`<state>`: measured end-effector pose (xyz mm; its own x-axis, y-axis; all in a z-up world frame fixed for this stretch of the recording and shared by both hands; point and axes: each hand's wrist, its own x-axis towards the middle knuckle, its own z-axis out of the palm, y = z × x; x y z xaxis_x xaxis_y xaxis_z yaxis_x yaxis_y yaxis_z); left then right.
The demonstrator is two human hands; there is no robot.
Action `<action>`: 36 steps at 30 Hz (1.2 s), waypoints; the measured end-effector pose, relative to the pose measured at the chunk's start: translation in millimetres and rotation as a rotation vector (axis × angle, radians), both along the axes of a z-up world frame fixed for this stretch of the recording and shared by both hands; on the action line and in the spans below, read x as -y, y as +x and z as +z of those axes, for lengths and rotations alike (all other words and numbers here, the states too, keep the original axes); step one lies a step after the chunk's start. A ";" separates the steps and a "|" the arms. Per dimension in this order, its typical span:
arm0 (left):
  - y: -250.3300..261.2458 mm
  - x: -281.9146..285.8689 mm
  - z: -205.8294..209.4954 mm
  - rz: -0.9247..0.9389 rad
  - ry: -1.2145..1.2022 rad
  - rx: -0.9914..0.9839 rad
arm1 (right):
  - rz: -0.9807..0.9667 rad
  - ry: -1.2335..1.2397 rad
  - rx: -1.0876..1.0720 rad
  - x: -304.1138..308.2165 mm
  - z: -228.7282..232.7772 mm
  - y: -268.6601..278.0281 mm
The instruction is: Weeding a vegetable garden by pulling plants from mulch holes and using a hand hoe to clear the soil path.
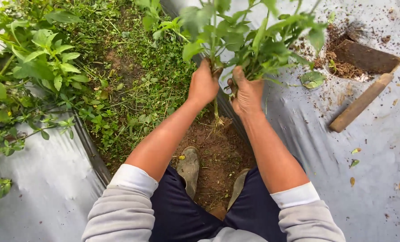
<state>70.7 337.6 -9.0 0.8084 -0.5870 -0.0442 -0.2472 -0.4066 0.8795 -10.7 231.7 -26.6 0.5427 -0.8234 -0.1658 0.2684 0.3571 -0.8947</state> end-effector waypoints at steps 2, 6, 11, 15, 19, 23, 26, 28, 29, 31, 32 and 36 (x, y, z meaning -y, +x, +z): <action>-21.1 10.4 -4.7 -0.060 -0.006 0.052 | -0.043 -0.069 -0.026 33.8 -124.2 11.9; -44.2 16.5 3.4 -0.208 -0.056 0.079 | -0.068 -0.134 -0.076 15.6 -13.9 15.3; -38.7 17.8 -5.5 -0.270 -0.063 0.094 | -0.195 0.152 0.131 57.1 -89.9 18.7; -7.9 16.8 -29.0 -0.049 -0.155 0.085 | -0.299 0.340 0.198 62.2 -53.3 12.3; -7.4 17.1 -0.4 0.064 -0.396 0.094 | -0.393 0.347 0.337 59.3 -78.9 13.7; -9.0 37.2 14.7 0.123 -0.168 -0.055 | -0.183 0.124 0.152 2.5 -36.7 14.7; 0.9 42.0 13.4 0.240 -0.062 -0.280 | -0.066 0.150 0.062 -21.4 -34.8 9.8; 10.3 41.2 13.0 0.270 -0.025 -0.394 | -0.001 0.197 -0.003 -27.0 -41.6 7.9; 15.6 40.0 13.8 0.322 -0.042 -0.438 | -0.014 0.210 -0.032 -27.5 -46.1 7.8; 25.1 37.1 14.8 0.376 -0.065 -0.483 | -0.022 0.219 -0.063 -27.6 -49.6 9.2; 28.9 36.4 14.6 0.450 -0.092 -0.553 | -0.020 0.236 0.038 -26.7 -49.1 10.1; 39.7 31.6 9.9 0.455 -0.070 -0.538 | 0.062 0.463 0.227 -25.7 -17.5 10.2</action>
<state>110.3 306.1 0.8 0.8510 -0.2122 -0.4804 0.4096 -0.3043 0.8600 -0.5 257.3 -44.1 0.6528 -0.6567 -0.3776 0.4027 0.7230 -0.5613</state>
